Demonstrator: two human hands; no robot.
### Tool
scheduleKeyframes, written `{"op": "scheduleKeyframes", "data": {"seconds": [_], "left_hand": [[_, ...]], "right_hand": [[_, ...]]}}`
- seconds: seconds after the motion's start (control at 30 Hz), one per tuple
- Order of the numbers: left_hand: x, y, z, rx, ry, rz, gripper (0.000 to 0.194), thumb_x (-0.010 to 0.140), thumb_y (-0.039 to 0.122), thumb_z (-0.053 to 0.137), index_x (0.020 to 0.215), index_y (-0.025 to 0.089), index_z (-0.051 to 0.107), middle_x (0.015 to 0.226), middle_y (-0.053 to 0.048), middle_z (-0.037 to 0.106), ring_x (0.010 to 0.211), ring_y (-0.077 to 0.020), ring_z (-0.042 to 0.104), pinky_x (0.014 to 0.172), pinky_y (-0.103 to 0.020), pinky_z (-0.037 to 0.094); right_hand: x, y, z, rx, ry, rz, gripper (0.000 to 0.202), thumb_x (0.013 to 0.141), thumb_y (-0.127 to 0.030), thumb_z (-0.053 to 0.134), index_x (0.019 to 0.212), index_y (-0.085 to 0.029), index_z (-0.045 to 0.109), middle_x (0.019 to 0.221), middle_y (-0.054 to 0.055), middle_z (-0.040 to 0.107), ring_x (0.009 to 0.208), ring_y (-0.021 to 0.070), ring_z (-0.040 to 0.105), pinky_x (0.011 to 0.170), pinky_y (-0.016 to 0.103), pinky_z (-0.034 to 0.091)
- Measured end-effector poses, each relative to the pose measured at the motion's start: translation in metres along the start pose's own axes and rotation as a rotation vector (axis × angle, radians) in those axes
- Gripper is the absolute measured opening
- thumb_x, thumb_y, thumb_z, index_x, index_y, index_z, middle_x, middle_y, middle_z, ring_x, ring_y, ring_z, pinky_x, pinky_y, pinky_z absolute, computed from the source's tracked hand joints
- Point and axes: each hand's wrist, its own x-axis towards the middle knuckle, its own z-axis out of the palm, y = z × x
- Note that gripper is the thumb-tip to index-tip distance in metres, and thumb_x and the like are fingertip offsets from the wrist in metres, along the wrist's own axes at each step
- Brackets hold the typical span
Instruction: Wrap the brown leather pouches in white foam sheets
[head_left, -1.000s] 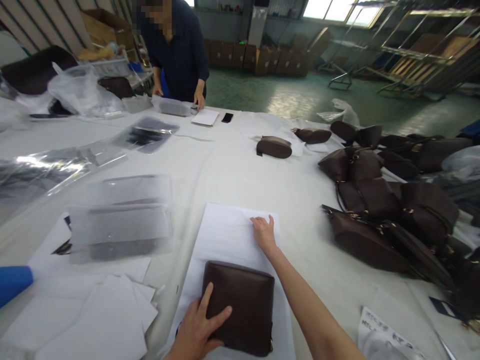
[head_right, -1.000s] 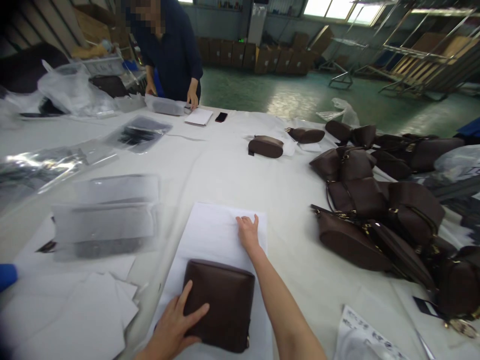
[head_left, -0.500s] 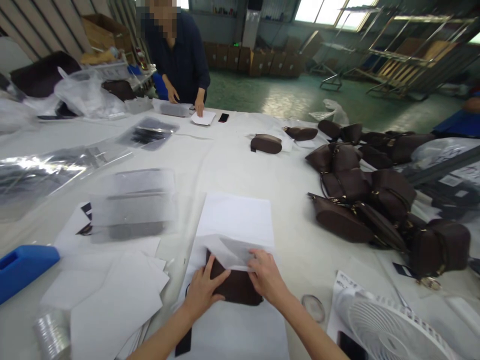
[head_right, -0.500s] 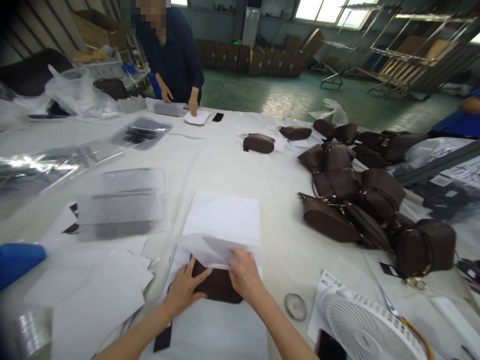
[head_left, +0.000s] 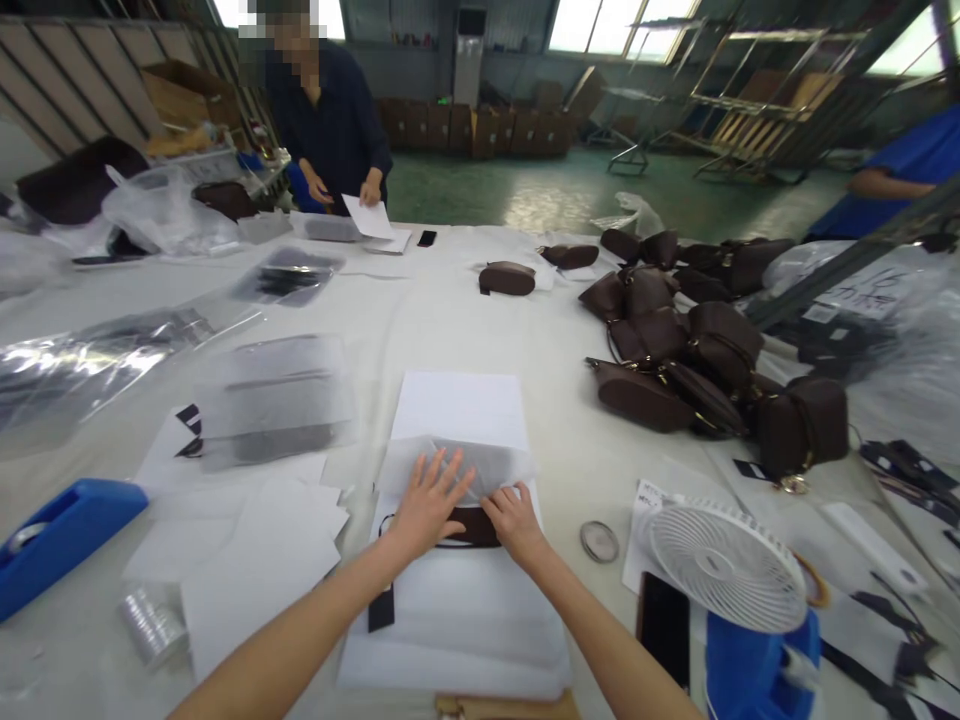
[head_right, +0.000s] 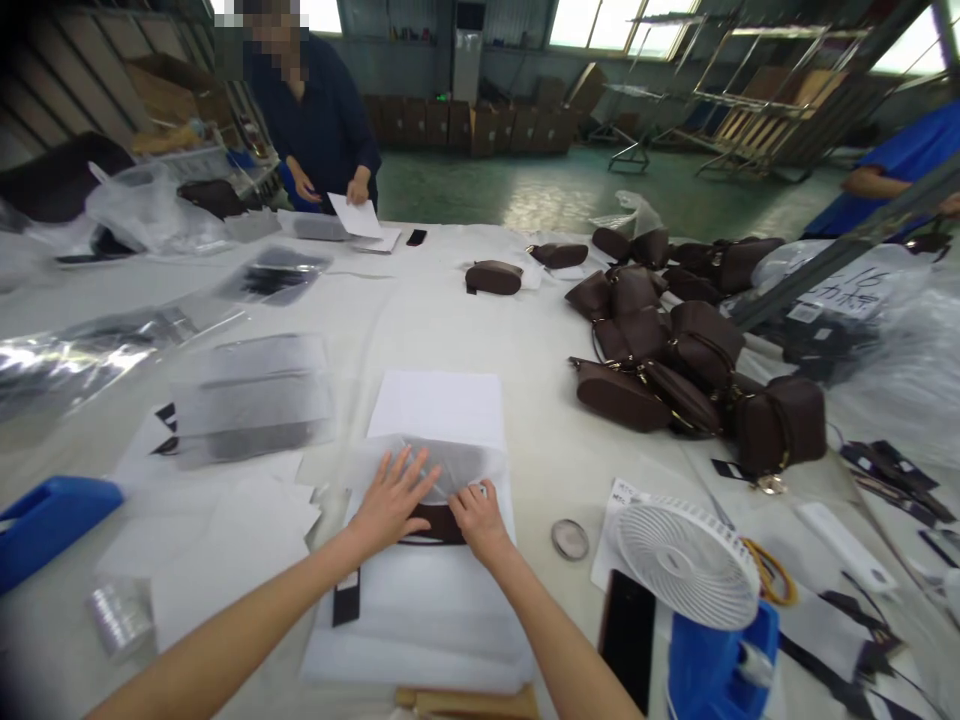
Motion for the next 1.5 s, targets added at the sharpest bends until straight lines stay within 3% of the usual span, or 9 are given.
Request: {"op": "scheduleKeyframes", "data": {"seconds": [0.1,0.2,0.4,0.53,0.87,1.1,1.3,1.43,1.5], "left_hand": [[0.0,-0.014,0.03,0.02,-0.141,0.041,0.093,0.064,0.057,0.072,0.142,0.029,0.029,0.152,-0.01,0.024,0.137,-0.0397,0.019,0.108,-0.061,0.022],[-0.017,-0.014,0.049,0.049,-0.163,-0.01,0.088,0.069,0.05,0.071,0.142,0.036,0.025,0.153,-0.008,0.021,0.137,-0.0384,0.02,0.108,-0.063,0.018],[-0.033,-0.013,0.048,0.059,-0.165,0.033,0.083,0.073,0.042,0.069,0.142,0.038,0.023,0.153,-0.009,0.02,0.138,-0.0367,0.02,0.109,-0.063,0.016],[-0.043,-0.018,0.05,0.034,-0.174,0.029,0.085,0.072,0.045,0.07,0.142,0.038,0.022,0.153,-0.007,0.021,0.138,-0.039,0.017,0.108,-0.064,0.018],[-0.042,-0.03,0.041,0.014,-0.207,0.054,0.079,0.079,0.037,0.065,0.144,0.028,0.021,0.147,-0.009,0.035,0.129,-0.0322,0.035,0.111,-0.063,0.01],[-0.054,-0.024,0.039,0.025,-0.246,0.039,0.106,0.06,0.058,0.074,0.145,0.026,0.019,0.153,-0.013,0.019,0.138,-0.0386,0.016,0.109,-0.065,0.009],[-0.051,-0.074,0.035,-0.065,-0.402,0.368,0.122,0.044,0.036,0.089,0.143,0.039,0.018,0.156,-0.006,0.01,0.141,-0.038,0.007,0.111,-0.058,0.014],[-0.039,-0.104,0.023,-0.195,-0.457,0.485,0.09,0.063,0.011,0.075,0.134,0.049,0.033,0.153,0.006,0.023,0.141,-0.0262,0.014,0.114,-0.044,0.018],[-0.033,-0.105,0.017,-0.238,-0.448,0.497,0.083,0.067,0.012,0.073,0.132,0.05,0.036,0.149,0.007,0.031,0.14,-0.0239,0.021,0.114,-0.043,0.017]], "right_hand": [[-0.02,-0.008,0.0,-0.03,-0.066,0.058,0.018,0.084,-0.009,0.049,0.086,-0.021,0.062,0.08,0.005,0.06,0.08,0.0189,0.048,0.084,0.037,0.031],[-0.067,-0.027,0.002,-0.023,-0.086,0.125,0.019,0.083,-0.008,0.05,0.091,-0.019,0.063,0.082,0.005,0.061,0.08,0.0183,0.05,0.083,0.037,0.032],[-0.181,-0.083,-0.01,0.045,-0.069,0.191,0.031,0.09,-0.019,0.044,0.117,-0.023,0.057,0.12,0.008,0.062,0.115,0.0234,0.05,0.105,0.051,0.018],[-0.21,-0.096,-0.02,-0.01,-0.159,0.172,0.043,0.087,-0.014,0.042,0.129,-0.024,0.049,0.128,0.008,0.059,0.122,0.0249,0.047,0.109,0.056,0.009],[-0.196,-0.099,-0.032,0.023,-0.18,0.114,0.045,0.086,-0.016,0.047,0.131,-0.023,0.047,0.131,0.007,0.056,0.126,0.0265,0.044,0.11,0.06,-0.009],[-0.157,-0.114,-0.039,0.25,-0.319,-0.079,0.059,0.088,-0.033,0.05,0.143,-0.024,0.029,0.14,0.004,0.048,0.137,0.0253,0.029,0.111,0.056,-0.016],[-0.15,-0.116,-0.025,0.31,-0.323,-0.037,0.054,0.085,-0.032,0.057,0.136,-0.026,0.04,0.137,0.007,0.051,0.135,0.0268,0.033,0.113,0.059,0.003],[-0.148,-0.115,-0.022,0.418,-0.323,0.033,0.029,0.084,-0.014,0.054,0.107,-0.028,0.062,0.12,0.003,0.064,0.128,0.0255,0.043,0.111,0.063,0.008],[-0.143,-0.114,-0.022,0.528,-0.38,0.12,0.022,0.086,-0.016,0.051,0.094,-0.028,0.067,0.112,0.002,0.068,0.127,0.0262,0.045,0.108,0.067,0.01]]}}
